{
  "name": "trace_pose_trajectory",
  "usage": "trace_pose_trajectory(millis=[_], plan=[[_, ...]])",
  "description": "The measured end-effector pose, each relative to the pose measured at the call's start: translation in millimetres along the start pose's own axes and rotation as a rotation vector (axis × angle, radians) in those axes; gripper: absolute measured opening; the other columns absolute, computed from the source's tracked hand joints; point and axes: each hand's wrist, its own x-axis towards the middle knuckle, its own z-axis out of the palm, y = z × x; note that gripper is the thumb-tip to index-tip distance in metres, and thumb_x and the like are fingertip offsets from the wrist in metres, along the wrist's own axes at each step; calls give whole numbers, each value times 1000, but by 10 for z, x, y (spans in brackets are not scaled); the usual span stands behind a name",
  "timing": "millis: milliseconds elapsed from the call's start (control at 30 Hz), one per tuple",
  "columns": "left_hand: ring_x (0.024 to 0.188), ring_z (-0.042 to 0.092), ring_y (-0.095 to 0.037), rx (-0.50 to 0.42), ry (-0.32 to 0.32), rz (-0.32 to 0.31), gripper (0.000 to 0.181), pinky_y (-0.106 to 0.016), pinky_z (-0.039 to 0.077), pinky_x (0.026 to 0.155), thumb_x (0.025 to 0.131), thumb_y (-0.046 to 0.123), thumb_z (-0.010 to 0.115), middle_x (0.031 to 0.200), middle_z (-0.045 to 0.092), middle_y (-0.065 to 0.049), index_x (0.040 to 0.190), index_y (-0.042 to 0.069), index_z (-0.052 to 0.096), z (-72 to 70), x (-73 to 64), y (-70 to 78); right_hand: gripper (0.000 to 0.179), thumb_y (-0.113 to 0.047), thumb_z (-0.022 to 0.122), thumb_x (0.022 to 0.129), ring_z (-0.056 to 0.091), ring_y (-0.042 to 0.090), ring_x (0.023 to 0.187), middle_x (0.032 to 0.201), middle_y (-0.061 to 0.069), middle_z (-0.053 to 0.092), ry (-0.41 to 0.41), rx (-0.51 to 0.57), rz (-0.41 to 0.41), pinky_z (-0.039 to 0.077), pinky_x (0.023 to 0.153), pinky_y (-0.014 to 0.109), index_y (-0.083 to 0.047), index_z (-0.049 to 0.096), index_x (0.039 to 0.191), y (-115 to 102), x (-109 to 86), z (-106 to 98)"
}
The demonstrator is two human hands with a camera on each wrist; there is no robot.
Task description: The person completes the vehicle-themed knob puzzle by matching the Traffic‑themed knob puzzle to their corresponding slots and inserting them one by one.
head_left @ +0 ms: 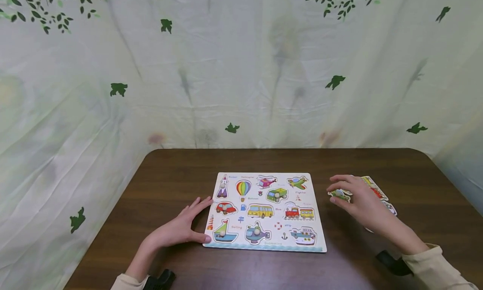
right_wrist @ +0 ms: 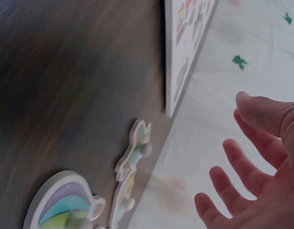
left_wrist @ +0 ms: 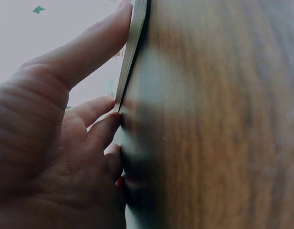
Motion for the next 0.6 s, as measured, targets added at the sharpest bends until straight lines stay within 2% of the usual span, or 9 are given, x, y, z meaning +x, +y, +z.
trace_pose_trajectory(millis=[100, 233, 367, 600], plan=[[149, 1, -37, 0, 1, 0, 102, -66, 2, 112, 74, 48, 82, 161, 22, -6, 156, 18, 29, -3, 2, 7, 26, -1, 83, 74, 57, 35, 106, 117, 12, 63, -20, -12, 30, 45, 80, 45, -13, 73, 95, 90, -10, -11], [149, 1, -37, -2, 0, 0, 102, -66, 2, 112, 75, 48, 83, 162, 22, -6, 156, 18, 29, -7, 4, 14, 23, -2, 82, 77, 54, 42, 109, 120, 19, 62, -100, 2, 98, 46, 82, 53, -10, 73, 97, 210, -5, -58], [149, 1, -37, -4, -1, 0, 102, -65, 2, 112, 75, 48, 82, 162, 22, -6, 156, 18, 29, -7, 7, 20, 18, -5, 79, 81, 46, 47, 114, 126, 22, 57, -180, 16, 169, 39, 88, 61, -12, 74, 98, 322, -1, -123], [149, 1, -36, -3, -2, -17, 102, -66, 3, 112, 75, 49, 82, 162, 22, -6, 156, 19, 28, -7, -2, 21, 17, -9, 80, 80, 40, 50, 116, 130, 24, 54, -224, -13, 194, 33, 90, 64, -15, 76, 95, 497, 19, -139]])
